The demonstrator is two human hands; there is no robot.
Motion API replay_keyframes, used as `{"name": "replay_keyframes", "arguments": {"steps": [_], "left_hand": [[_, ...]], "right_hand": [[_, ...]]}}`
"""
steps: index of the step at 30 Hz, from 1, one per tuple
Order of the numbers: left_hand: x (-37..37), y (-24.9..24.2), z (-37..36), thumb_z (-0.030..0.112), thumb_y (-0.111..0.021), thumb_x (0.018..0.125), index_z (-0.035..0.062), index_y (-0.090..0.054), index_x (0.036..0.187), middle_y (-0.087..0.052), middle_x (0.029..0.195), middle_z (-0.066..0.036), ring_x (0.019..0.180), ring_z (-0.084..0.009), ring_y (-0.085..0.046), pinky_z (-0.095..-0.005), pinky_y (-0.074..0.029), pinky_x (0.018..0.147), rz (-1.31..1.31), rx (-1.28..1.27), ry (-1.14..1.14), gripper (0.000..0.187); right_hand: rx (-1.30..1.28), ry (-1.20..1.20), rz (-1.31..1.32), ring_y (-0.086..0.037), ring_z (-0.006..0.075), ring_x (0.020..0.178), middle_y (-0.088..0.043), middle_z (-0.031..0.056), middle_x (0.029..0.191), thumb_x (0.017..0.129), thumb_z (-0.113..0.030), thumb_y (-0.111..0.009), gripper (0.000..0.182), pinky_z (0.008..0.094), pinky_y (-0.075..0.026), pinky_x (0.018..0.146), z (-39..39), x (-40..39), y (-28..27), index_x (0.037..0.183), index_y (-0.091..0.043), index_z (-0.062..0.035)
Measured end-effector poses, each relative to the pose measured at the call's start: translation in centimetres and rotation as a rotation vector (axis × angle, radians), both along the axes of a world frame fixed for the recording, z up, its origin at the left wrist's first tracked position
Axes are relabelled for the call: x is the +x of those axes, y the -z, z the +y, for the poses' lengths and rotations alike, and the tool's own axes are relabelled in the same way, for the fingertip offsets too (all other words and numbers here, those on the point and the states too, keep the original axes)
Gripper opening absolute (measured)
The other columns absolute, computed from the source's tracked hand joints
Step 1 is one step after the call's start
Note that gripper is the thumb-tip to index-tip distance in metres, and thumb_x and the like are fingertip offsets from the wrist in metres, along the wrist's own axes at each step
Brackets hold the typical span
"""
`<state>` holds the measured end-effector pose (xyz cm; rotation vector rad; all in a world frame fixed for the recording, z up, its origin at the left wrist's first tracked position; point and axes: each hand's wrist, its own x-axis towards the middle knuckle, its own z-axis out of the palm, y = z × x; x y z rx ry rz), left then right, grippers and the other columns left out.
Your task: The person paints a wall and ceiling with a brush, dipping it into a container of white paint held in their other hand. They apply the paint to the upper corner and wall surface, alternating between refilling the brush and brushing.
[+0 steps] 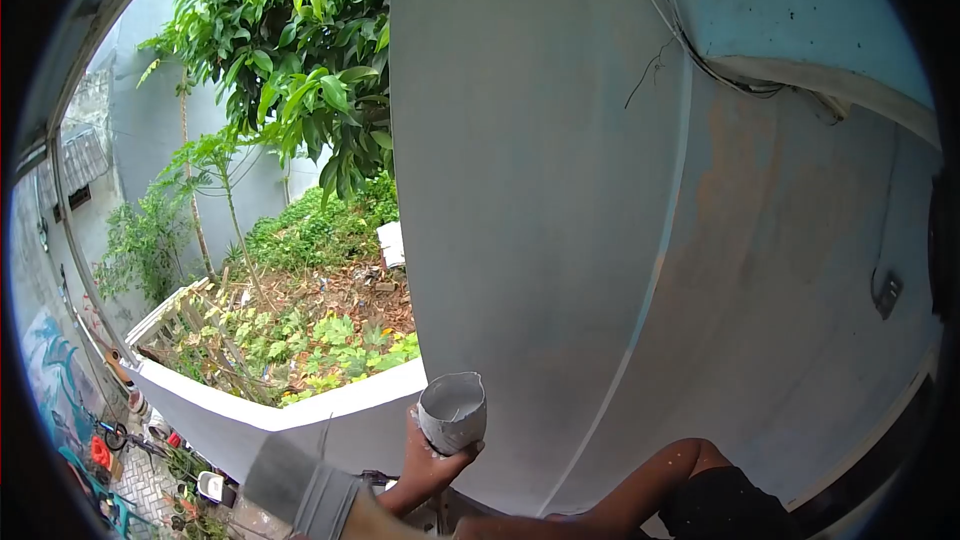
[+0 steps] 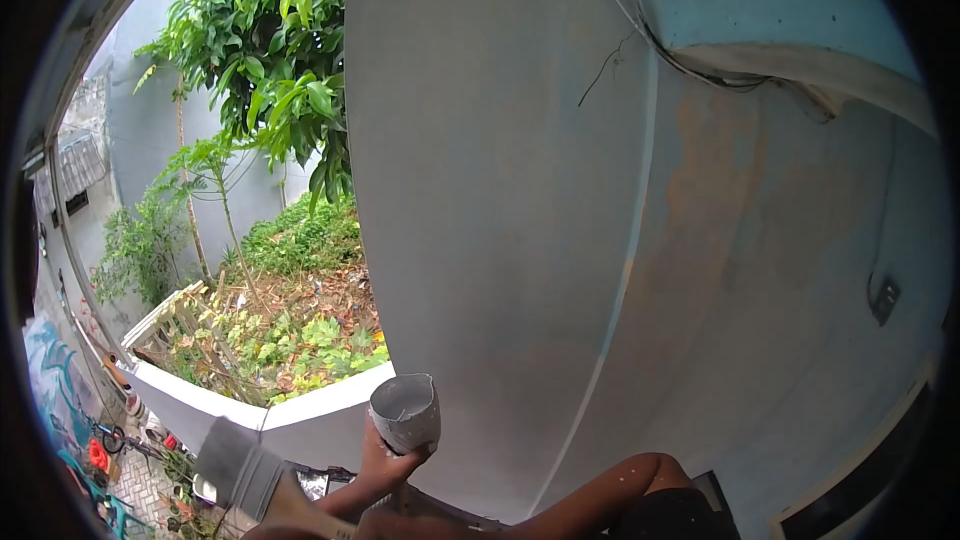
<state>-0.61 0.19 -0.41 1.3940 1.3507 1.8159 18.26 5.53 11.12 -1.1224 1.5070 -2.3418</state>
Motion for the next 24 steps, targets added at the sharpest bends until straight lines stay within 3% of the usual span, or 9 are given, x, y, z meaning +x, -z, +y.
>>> {"name": "replay_keyframes", "arguments": {"steps": [1,2,3,4,6,7,11,18,24], "left_hand": [[0.1,0.2,0.2,0.020,-0.091,0.076,0.0013,-0.032,0.140,-0.053,0.133,-0.016,0.125,-0.0241,-0.057,-0.0401,-0.047,0.106,-0.041,0.039,0.021,0.089],[0.1,0.3,0.1,0.020,-0.091,0.076,0.0013,-0.032,0.140,-0.053,0.133,-0.016,0.125,-0.0241,-0.057,-0.0401,-0.047,0.106,-0.046,0.033,0.025,0.089],[0.0,0.2,0.0,0.020,-0.091,0.077,0.0015,-0.032,0.141,-0.053,0.133,-0.016,0.124,-0.0243,-0.057,-0.0403,-0.048,0.105,-0.007,0.001,0.008,0.089],[-0.1,0.0,0.0,0.020,-0.091,0.077,0.0016,-0.032,0.141,-0.053,0.133,-0.017,0.124,-0.0245,-0.057,-0.0404,-0.048,0.105,0.030,-0.027,-0.011,0.089],[-0.1,-0.2,-0.1,0.020,-0.091,0.077,0.0018,-0.033,0.141,-0.053,0.132,-0.016,0.123,-0.0247,-0.057,-0.0408,-0.048,0.104,0.012,-0.020,0.001,0.089],[-0.2,0.2,0.0,0.020,-0.091,0.077,0.0018,-0.033,0.141,-0.053,0.132,-0.016,0.124,-0.0246,-0.057,-0.0409,-0.048,0.104,0.019,-0.022,-0.003,0.089],[0.1,0.0,-0.1,0.017,-0.090,0.076,0.0018,-0.034,0.140,-0.053,0.131,-0.016,0.123,-0.0240,-0.056,-0.0408,-0.048,0.105,0.004,-0.012,0.010,0.086],[0.1,-0.7,-0.2,0.015,-0.088,0.076,0.0021,-0.035,0.139,-0.053,0.130,-0.015,0.121,-0.0233,-0.057,-0.0402,-0.048,0.104,0.017,-0.004,-0.006,0.083],[0.1,-0.8,-0.2,0.015,-0.088,0.076,0.0021,-0.035,0.139,-0.053,0.129,-0.015,0.120,-0.0229,-0.058,-0.0401,-0.049,0.103,0.027,-0.003,-0.007,0.083]], "right_hand": [[-0.016,-0.015,-0.003,-0.052,0.0180,0.115,-0.053,0.0061,0.119,0.101,-0.043,-0.071,0.080,0.0375,-0.041,0.101,0.1,0.2,0.4,0.154,-0.031,0.0011],[0.217,0.750,-0.040,-0.047,0.0084,0.077,-0.049,0.0049,0.102,0.110,-0.021,-0.052,0.020,0.0256,-0.043,0.069,-2.4,3.2,-4.6,0.121,-0.042,-0.0073],[0.230,0.819,-0.172,-0.045,0.0076,0.086,-0.047,0.0054,0.105,0.110,-0.025,-0.052,0.026,0.0268,-0.043,0.082,-0.3,4.5,-7.3,0.124,-0.042,-0.0059],[0.282,0.989,-0.076,-0.052,0.0109,0.078,-0.055,0.0105,0.104,0.110,-0.026,-0.052,0.027,0.0268,-0.044,0.067,1.5,4.7,-9.2,0.127,-0.037,-0.0122],[0.487,1.350,0.066,-0.051,0.0086,0.072,-0.057,0.0084,0.097,0.107,-0.019,-0.054,0.048,0.0251,-0.045,0.063,3.9,5.6,-15.1,0.146,-0.026,-0.0086],[0.510,1.502,0.193,-0.052,0.0085,0.066,-0.060,0.0074,0.090,0.106,-0.020,-0.054,0.047,0.0246,-0.043,0.055,5.8,5.6,-17.0,0.144,-0.031,-0.0059],[0.587,1.692,0.414,-0.058,0.0091,0.068,-0.068,0.0070,0.090,0.107,-0.026,-0.059,0.035,0.0249,-0.045,0.053,13.1,6.2,-25.1,0.130,-0.053,-0.0011],[0.698,1.921,0.484,-0.060,0.0098,0.069,-0.070,0.0072,0.091,0.105,-0.022,-0.062,0.032,0.0268,-0.049,0.056,18.3,5.8,-32.6,0.127,-0.061,0.0014],[0.579,1.965,0.464,-0.063,0.0122,0.070,-0.070,0.0091,0.089,0.104,-0.020,-0.063,0.031,0.0272,-0.051,0.059,19.4,5.3,-34.7,0.126,-0.063,0.0022]]}}
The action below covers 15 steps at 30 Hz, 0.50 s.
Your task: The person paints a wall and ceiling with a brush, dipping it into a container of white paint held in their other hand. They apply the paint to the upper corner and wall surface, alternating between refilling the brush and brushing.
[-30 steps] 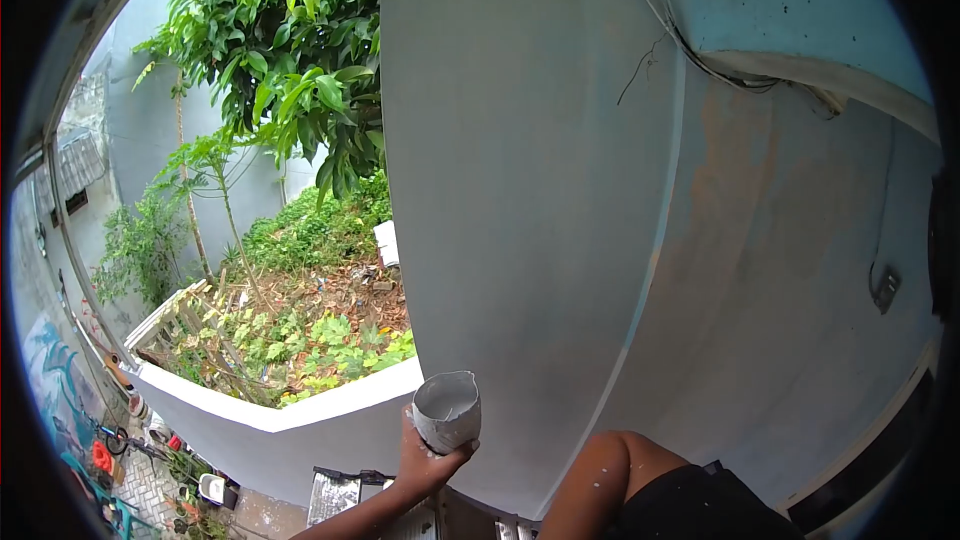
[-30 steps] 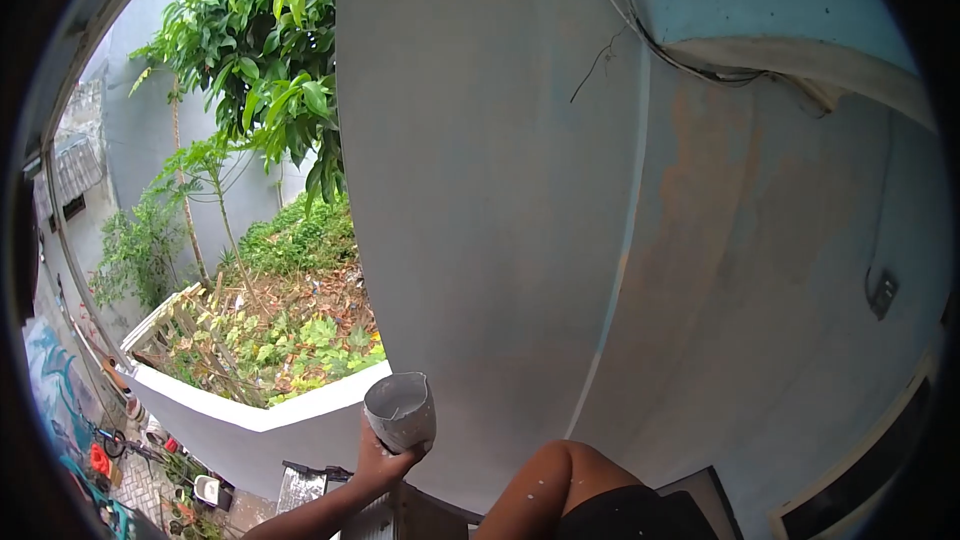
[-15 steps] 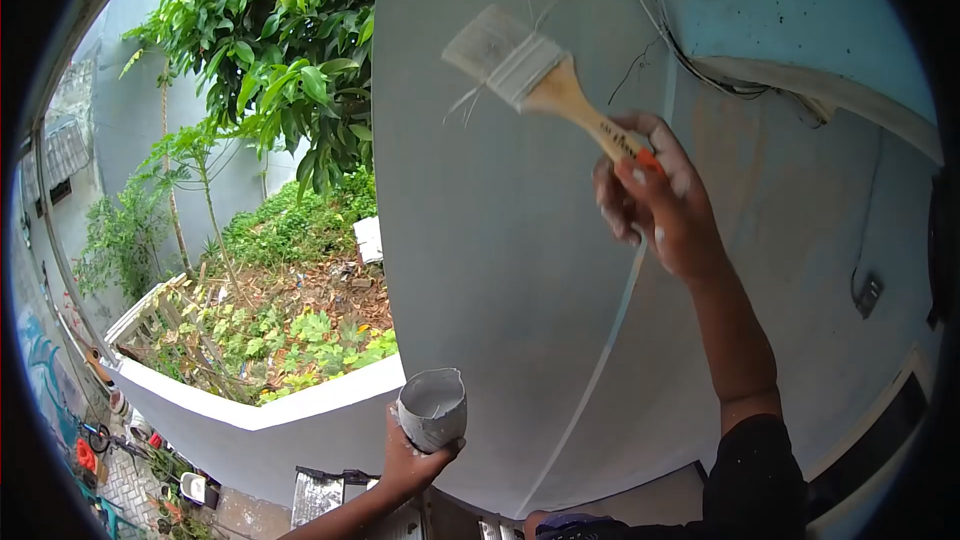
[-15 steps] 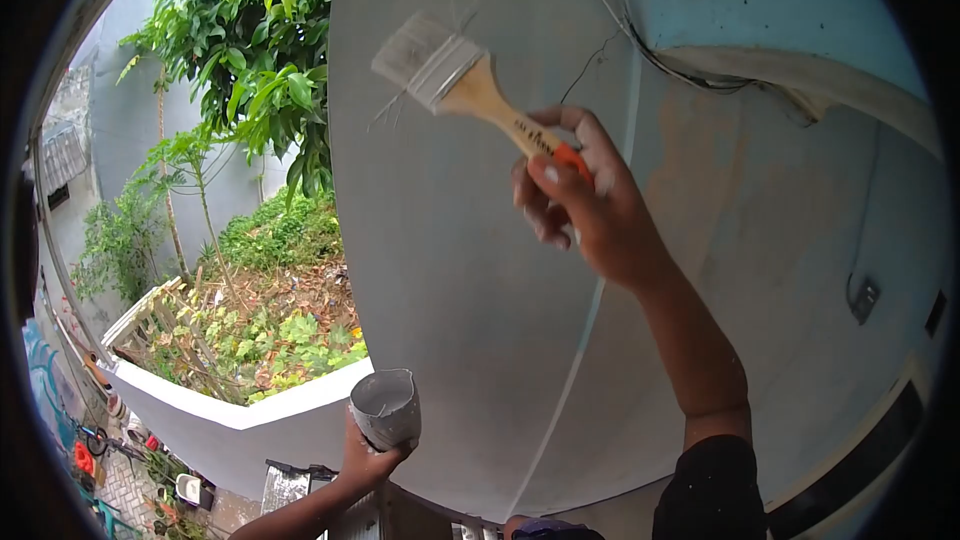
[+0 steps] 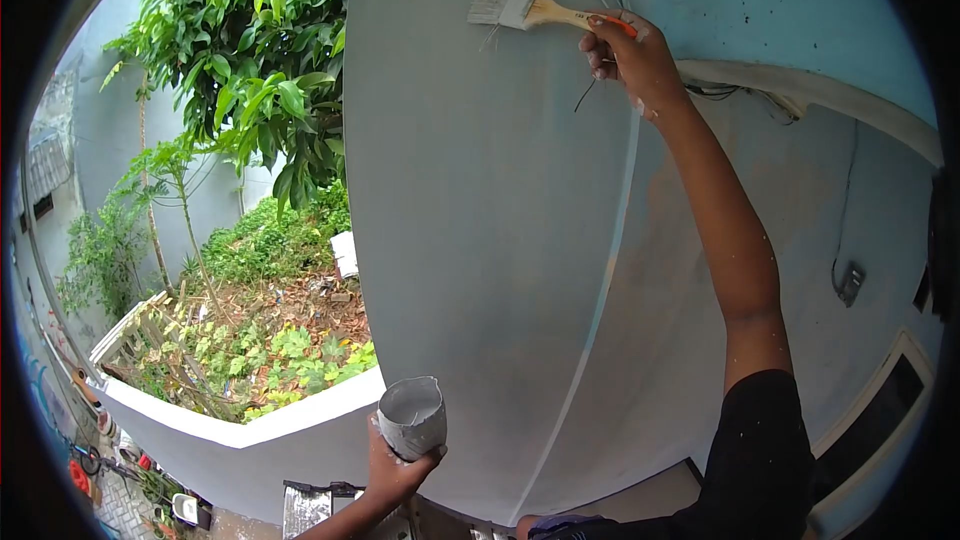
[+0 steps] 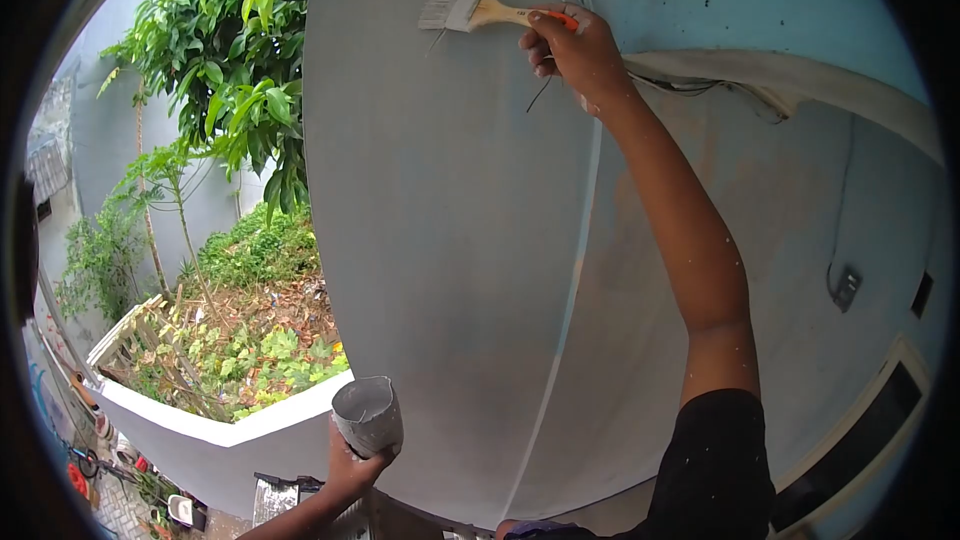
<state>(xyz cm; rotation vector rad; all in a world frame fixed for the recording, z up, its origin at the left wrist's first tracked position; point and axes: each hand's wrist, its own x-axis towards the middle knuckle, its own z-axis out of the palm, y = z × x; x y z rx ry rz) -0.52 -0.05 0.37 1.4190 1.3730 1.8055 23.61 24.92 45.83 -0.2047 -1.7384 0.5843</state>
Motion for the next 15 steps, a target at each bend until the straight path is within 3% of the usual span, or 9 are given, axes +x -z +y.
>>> {"name": "replay_keyframes", "arguments": {"steps": [6,8,12,15], "left_hand": [[-0.2,0.5,0.1,0.016,-0.089,0.076,0.0017,-0.035,0.139,-0.053,0.129,-0.015,0.119,-0.0232,-0.058,-0.0404,-0.049,0.103,-0.013,-0.020,-0.002,0.084],[-0.4,0.8,0.1,0.016,-0.089,0.076,0.0015,-0.035,0.139,-0.053,0.129,-0.015,0.119,-0.0233,-0.058,-0.0404,-0.049,0.102,-0.023,-0.029,-0.001,0.084],[-0.5,1.2,0.3,0.017,-0.089,0.075,0.0012,-0.034,0.139,-0.053,0.129,-0.016,0.120,-0.0239,-0.058,-0.0406,-0.049,0.103,-0.033,-0.026,0.003,0.086],[-0.5,1.4,0.5,0.018,-0.090,0.075,0.0008,-0.034,0.139,-0.053,0.130,-0.016,0.121,-0.0244,-0.058,-0.0408,-0.049,0.103,-0.035,-0.021,0.006,0.086]], "right_hand": [[-0.016,0.067,0.003,-0.072,0.0188,0.078,-0.072,0.0137,0.093,0.102,-0.018,-0.067,0.032,0.0309,-0.061,0.067,-0.7,-0.2,-0.5,0.122,-0.063,0.0060],[-0.033,0.062,0.020,-0.076,0.0229,0.087,-0.073,0.0164,0.096,0.101,-0.019,-0.069,0.033,0.0338,-0.066,0.075,-0.6,-0.2,-0.7,0.120,-0.063,0.0072],[0.030,0.092,0.054,-0.077,0.0241,0.090,-0.074,0.0176,0.100,0.100,-0.021,-0.072,0.033,0.0354,-0.068,0.078,-0.1,0.2,-1.3,0.117,-0.065,0.0066],[0.234,0.186,0.095,-0.076,0.0207,0.087,-0.075,0.0152,0.100,0.098,-0.022,-0.074,0.031,0.0337,-0.065,0.075,0.1,0.7,-1.9,0.115,-0.067,0.0035]]}}
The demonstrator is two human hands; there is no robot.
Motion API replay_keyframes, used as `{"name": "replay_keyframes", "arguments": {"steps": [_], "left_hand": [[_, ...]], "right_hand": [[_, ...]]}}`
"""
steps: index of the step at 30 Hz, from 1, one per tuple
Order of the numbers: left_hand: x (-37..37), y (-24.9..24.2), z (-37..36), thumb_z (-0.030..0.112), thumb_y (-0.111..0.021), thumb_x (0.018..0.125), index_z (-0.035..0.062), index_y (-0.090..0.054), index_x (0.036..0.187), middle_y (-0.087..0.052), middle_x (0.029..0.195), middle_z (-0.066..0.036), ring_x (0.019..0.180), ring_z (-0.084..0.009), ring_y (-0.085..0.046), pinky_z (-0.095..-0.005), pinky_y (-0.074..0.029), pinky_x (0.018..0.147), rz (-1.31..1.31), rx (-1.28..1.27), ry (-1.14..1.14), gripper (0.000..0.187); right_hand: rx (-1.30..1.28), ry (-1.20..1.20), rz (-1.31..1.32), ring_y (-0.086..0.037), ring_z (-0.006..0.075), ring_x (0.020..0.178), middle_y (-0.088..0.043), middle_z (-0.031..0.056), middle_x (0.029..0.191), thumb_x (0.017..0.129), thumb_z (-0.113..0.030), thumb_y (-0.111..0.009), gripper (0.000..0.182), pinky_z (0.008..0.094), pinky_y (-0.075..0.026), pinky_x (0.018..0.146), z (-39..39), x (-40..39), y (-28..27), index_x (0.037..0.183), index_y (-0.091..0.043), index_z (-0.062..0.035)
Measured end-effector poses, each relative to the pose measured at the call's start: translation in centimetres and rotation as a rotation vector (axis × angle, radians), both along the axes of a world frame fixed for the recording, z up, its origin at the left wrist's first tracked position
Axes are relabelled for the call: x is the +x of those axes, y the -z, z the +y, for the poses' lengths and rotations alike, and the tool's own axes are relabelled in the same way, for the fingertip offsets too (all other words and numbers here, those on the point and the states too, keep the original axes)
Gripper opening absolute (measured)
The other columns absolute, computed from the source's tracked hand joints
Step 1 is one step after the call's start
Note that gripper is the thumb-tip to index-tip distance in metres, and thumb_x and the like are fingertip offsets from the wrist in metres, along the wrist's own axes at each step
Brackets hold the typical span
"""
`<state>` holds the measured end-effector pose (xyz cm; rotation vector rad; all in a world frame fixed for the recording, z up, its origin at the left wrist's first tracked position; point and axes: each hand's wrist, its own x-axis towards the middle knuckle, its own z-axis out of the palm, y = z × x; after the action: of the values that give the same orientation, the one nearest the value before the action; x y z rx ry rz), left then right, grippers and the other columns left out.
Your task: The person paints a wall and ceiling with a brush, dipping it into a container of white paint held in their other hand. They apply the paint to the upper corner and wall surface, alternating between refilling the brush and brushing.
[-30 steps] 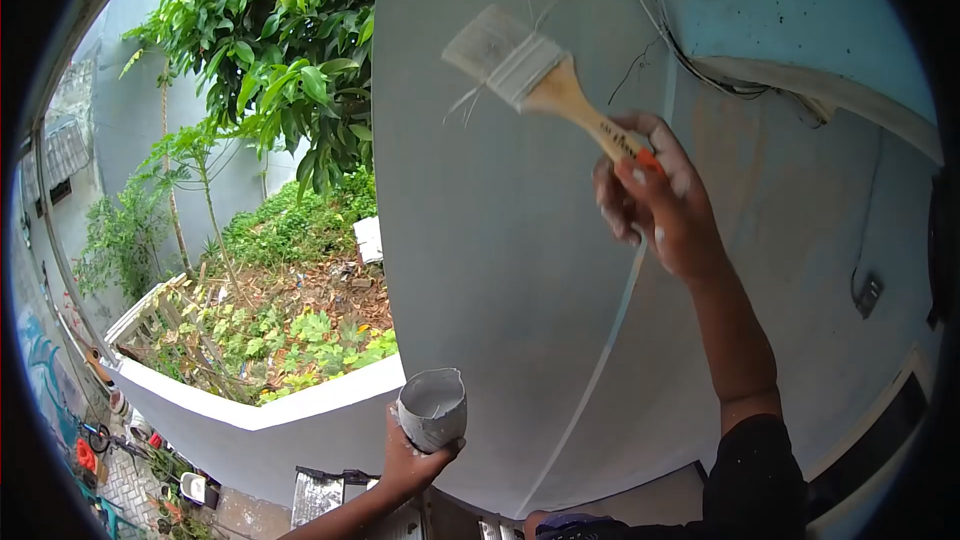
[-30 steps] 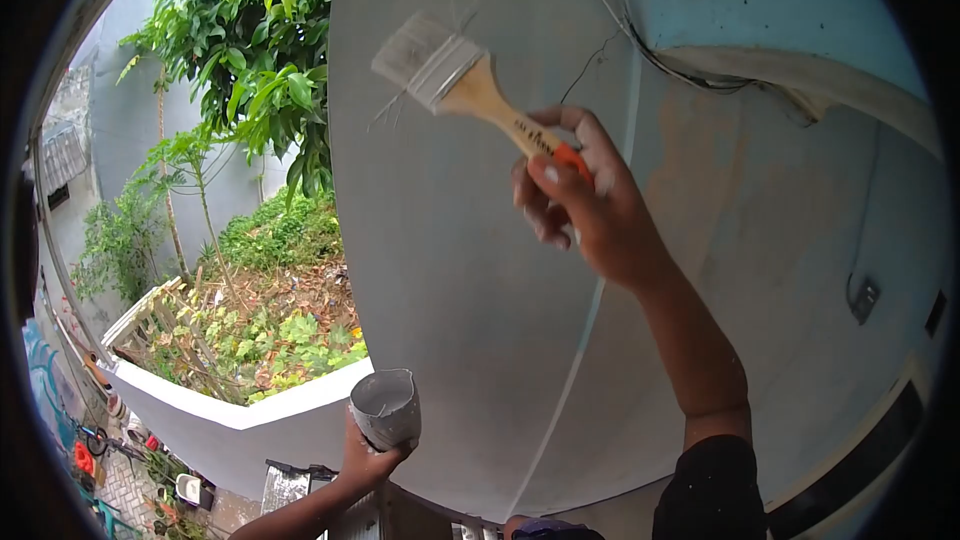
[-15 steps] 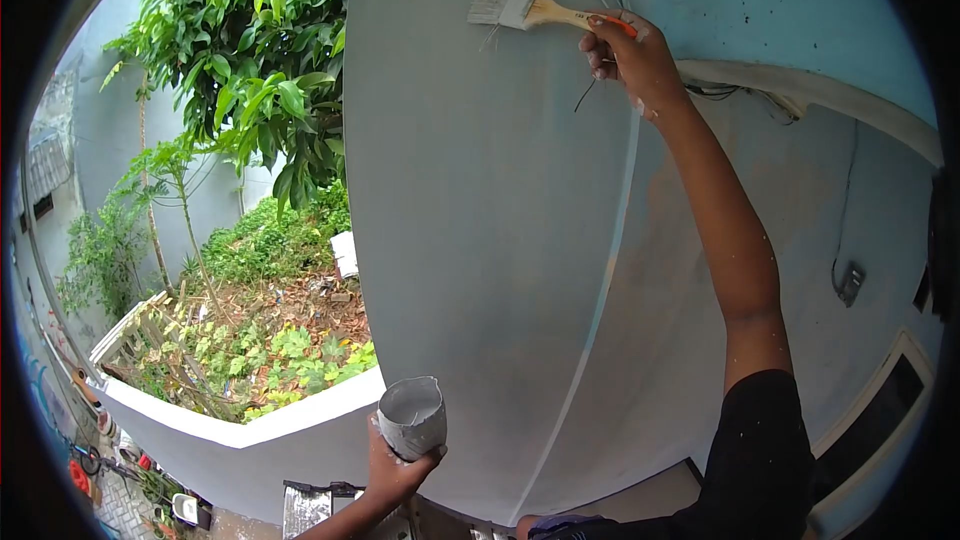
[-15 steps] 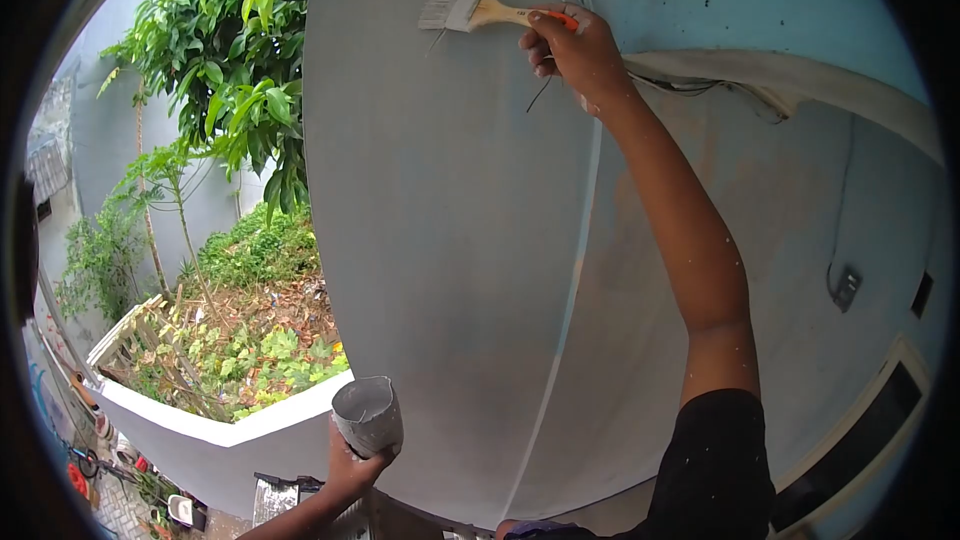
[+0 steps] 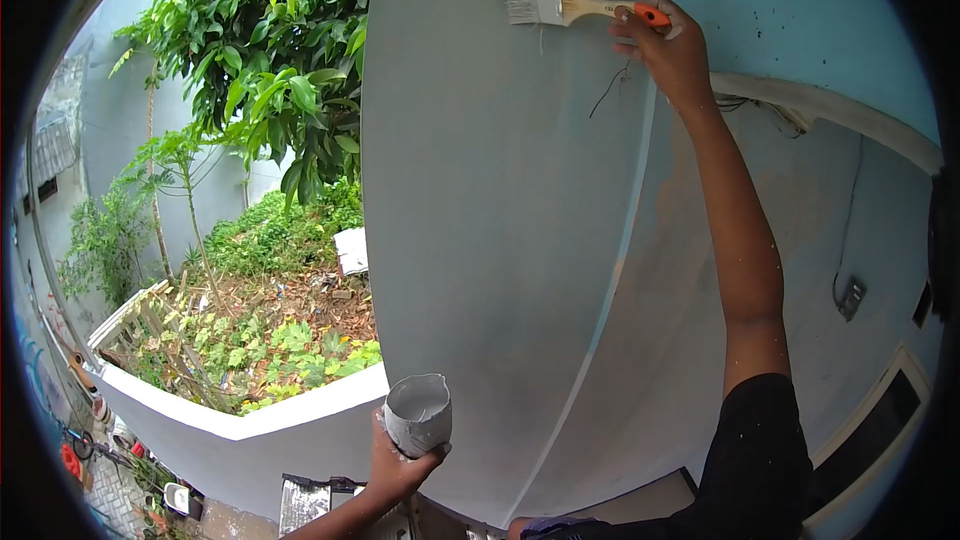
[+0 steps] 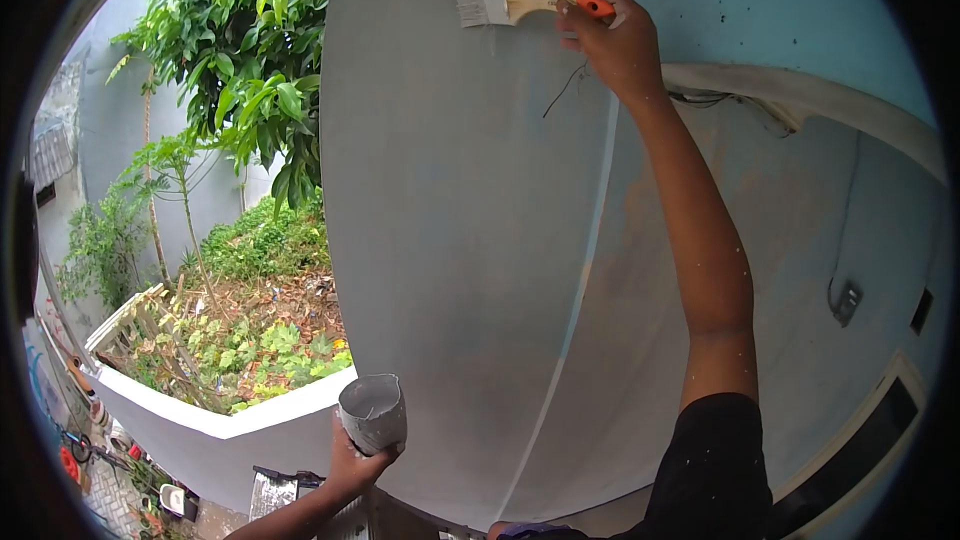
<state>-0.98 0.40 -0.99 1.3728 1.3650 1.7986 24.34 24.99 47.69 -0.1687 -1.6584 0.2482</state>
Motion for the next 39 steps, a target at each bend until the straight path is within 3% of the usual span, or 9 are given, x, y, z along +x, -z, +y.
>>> {"name": "replay_keyframes", "arguments": {"steps": [3,5,9,11,15,17,26,29,39], "left_hand": [[0.1,-0.4,-0.1,0.018,-0.090,0.075,0.0002,-0.033,0.139,-0.053,0.131,-0.017,0.122,-0.0247,-0.057,-0.0407,-0.049,0.104,0.022,0.000,-0.014,0.087],[0.1,-0.8,-0.3,0.019,-0.090,0.075,-0.0001,-0.033,0.139,-0.053,0.131,-0.017,0.123,-0.0249,-0.058,-0.0406,-0.049,0.104,0.041,-0.010,-0.021,0.088],[0.3,-0.8,-0.3,0.020,-0.090,0.075,-0.0007,-0.033,0.140,-0.054,0.130,-0.017,0.122,-0.0249,-0.058,-0.0402,-0.048,0.105,0.004,-0.028,-0.001,0.089],[0.0,-0.6,-0.1,0.020,-0.091,0.074,-0.0008,-0.033,0.139,-0.054,0.130,-0.017,0.122,-0.0247,-0.058,-0.0402,-0.048,0.105,-0.001,-0.023,0.009,0.089],[-0.1,-0.1,-0.1,0.012,-0.088,0.078,0.0050,-0.032,0.146,-0.053,0.136,-0.014,0.127,-0.0233,-0.057,-0.0409,-0.049,0.106,0.033,-0.015,0.026,0.088],[-0.1,-0.3,-0.2,0.012,-0.088,0.078,0.0050,-0.032,0.145,-0.053,0.135,-0.014,0.127,-0.0232,-0.057,-0.0408,-0.049,0.106,0.030,-0.021,0.022,0.088],[0.1,-0.8,-0.3,0.013,-0.089,0.076,0.0025,-0.032,0.144,-0.053,0.135,-0.015,0.126,-0.0228,-0.056,-0.0407,-0.049,0.107,0.034,0.006,0.044,0.089],[0.1,-0.5,-0.1,0.014,-0.090,0.076,0.0024,-0.032,0.144,-0.053,0.135,-0.015,0.126,-0.0229,-0.056,-0.0406,-0.048,0.107,0.035,0.025,0.046,0.090],[0.1,-0.6,-0.3,0.020,-0.090,0.076,-0.0026,-0.032,0.140,-0.054,0.131,-0.018,0.123,-0.0243,-0.058,-0.0402,-0.049,0.105,0.033,-0.004,0.028,0.090]], "right_hand": [[0.260,0.365,-0.046,-0.075,0.0188,0.084,-0.075,0.0113,0.095,0.097,-0.023,-0.076,0.031,0.0325,-0.060,0.072,-0.8,1.3,-1.1,0.115,-0.068,-0.0002],[0.760,0.620,-0.042,-0.069,0.0184,0.072,-0.071,0.0093,0.084,0.099,-0.022,-0.073,0.026,0.0342,-0.053,0.067,-1.4,1.6,-1.8,0.118,-0.066,-0.0051],[0.696,0.747,-0.202,-0.067,0.0200,0.076,-0.068,0.0091,0.085,0.101,-0.015,-0.071,0.022,0.0352,-0.054,0.075,-3.3,0.9,-3.7,0.120,-0.065,-0.0079],[0.789,0.771,-0.414,-0.069,0.0388,0.088,-0.066,0.0180,0.099,0.095,-0.005,-0.069,0.021,0.0423,-0.055,0.077,-4.6,0.3,-4.8,0.114,-0.062,0.0006],[0.623,0.725,-0.570,-0.069,0.0371,0.086,-0.069,0.0162,0.097,0.096,-0.006,-0.071,0.019,0.0403,-0.054,0.077,-5.1,0.0,-5.3,0.113,-0.064,-0.0034],[0.744,0.650,-0.603,-0.062,0.0198,0.066,-0.067,0.0103,0.078,0.103,-0.019,-0.068,0.020,0.0376,-0.049,0.067,-3.0,0.1,-4.8,0.117,-0.062,-0.0071],[0.435,0.371,-0.822,-0.060,0.0177,0.078,-0.071,0.0082,0.092,0.103,-0.012,-0.067,0.020,0.0355,-0.051,0.077,-5.1,2.1,4.1,0.123,-0.066,-0.0107],[0.279,0.276,-0.787,-0.061,0.0165,0.083,-0.072,0.0059,0.098,0.102,-0.011,-0.068,0.024,0.0336,-0.051,0.082,-4.6,2.6,1.2,0.126,-0.069,-0.0119],[0.804,0.690,-0.551,-0.068,0.0204,0.090,-0.075,0.0065,0.117,0.103,-0.013,-0.067,0.028,0.0360,-0.056,0.084,-2.9,-1.9,-7.9,0.131,-0.069,-0.0130]]}}
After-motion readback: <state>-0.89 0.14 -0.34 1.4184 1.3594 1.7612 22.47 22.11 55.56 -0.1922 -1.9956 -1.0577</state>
